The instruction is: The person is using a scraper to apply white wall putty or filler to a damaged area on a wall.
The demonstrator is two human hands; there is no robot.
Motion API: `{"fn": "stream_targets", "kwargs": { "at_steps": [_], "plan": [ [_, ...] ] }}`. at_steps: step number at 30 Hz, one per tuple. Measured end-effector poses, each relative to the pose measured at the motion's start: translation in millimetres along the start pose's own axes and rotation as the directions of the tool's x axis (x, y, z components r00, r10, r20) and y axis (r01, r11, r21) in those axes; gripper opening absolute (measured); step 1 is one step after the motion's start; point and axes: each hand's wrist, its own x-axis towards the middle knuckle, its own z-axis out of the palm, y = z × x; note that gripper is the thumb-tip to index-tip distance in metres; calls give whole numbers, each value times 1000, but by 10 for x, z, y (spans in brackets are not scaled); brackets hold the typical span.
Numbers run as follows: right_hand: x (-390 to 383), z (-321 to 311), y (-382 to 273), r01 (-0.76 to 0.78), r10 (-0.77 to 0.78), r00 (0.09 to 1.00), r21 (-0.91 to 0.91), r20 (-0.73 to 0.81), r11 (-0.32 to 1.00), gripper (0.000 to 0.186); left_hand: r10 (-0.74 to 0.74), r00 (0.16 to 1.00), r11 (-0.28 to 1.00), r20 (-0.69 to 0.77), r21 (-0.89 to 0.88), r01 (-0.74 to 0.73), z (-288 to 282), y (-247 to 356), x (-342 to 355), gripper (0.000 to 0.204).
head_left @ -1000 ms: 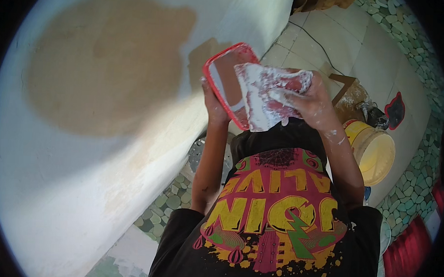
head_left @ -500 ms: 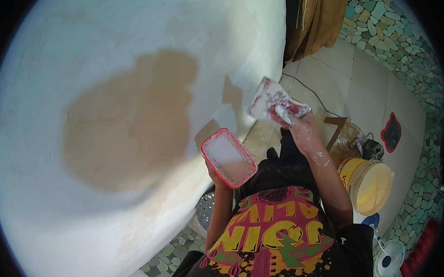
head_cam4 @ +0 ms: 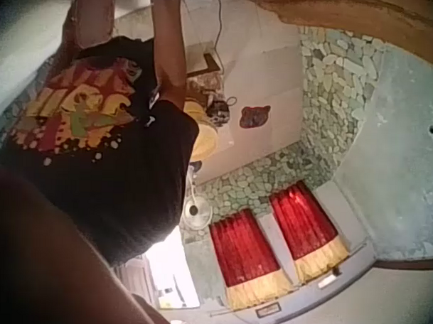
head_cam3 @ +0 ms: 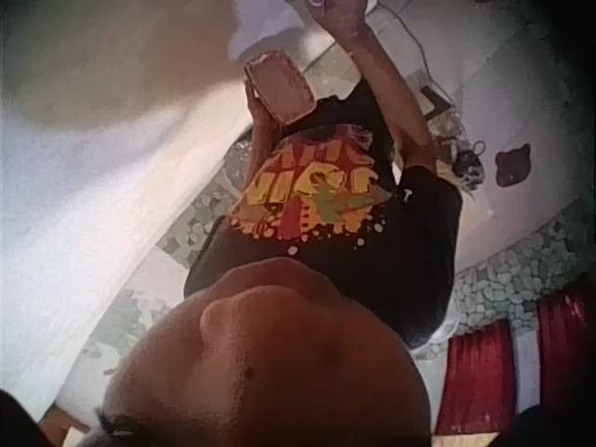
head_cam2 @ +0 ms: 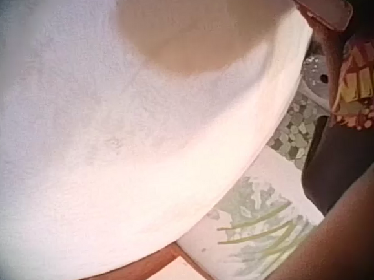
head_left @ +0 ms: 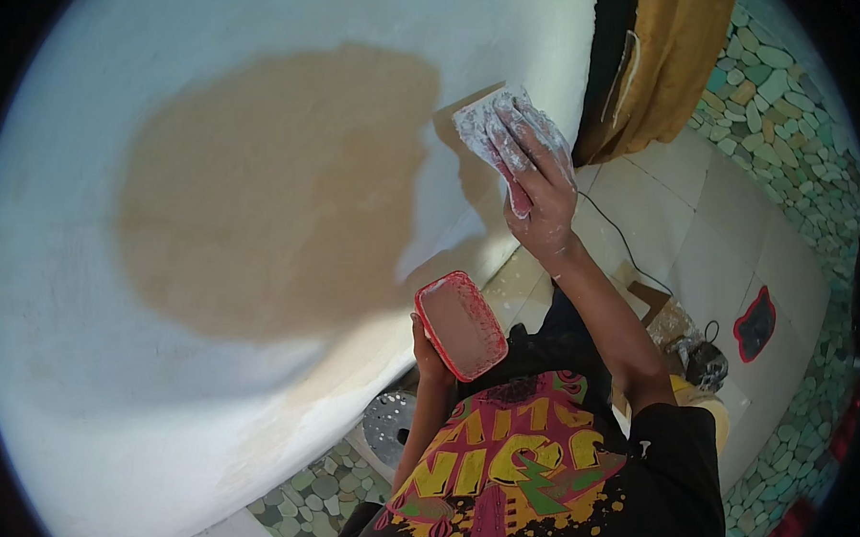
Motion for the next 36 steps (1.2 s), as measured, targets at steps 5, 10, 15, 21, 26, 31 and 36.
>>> {"fn": "stream_targets", "kwargs": {
  "at_steps": [5, 10, 15, 21, 26, 31, 36],
  "plan": [
    [107, 4, 306, 195, -188, 980, -139, 63, 971, 31, 94, 995, 995, -28, -17, -95, 327, -140, 123, 65],
    [16, 48, 595, 314, -303, 949, -173, 90, 933, 27, -29, 995, 999, -99, -31, 26, 473, -302, 300, 61],
    [9, 149, 704, 305, -294, 951, -121, 99, 945, 31, -102, 982, 992, -158, -85, 89, 540, -429, 476, 58],
    [115, 236, 627, 378, -374, 918, -8, 130, 926, 33, -78, 986, 985, -149, -167, 52, 645, -531, 604, 58],
    [135, 315, 576, 352, -347, 921, 2, 176, 936, 35, -74, 989, 979, -130, -197, 47, 729, -569, 572, 58],
    [-72, 209, 670, 336, -311, 913, -54, 266, 940, 35, -138, 987, 973, -83, -200, 119, 729, -533, 594, 58],
    [100, -49, 572, 336, -314, 927, -80, 206, 938, 30, -77, 996, 987, -44, -147, 69, 659, -448, 658, 59]
  ]
}}
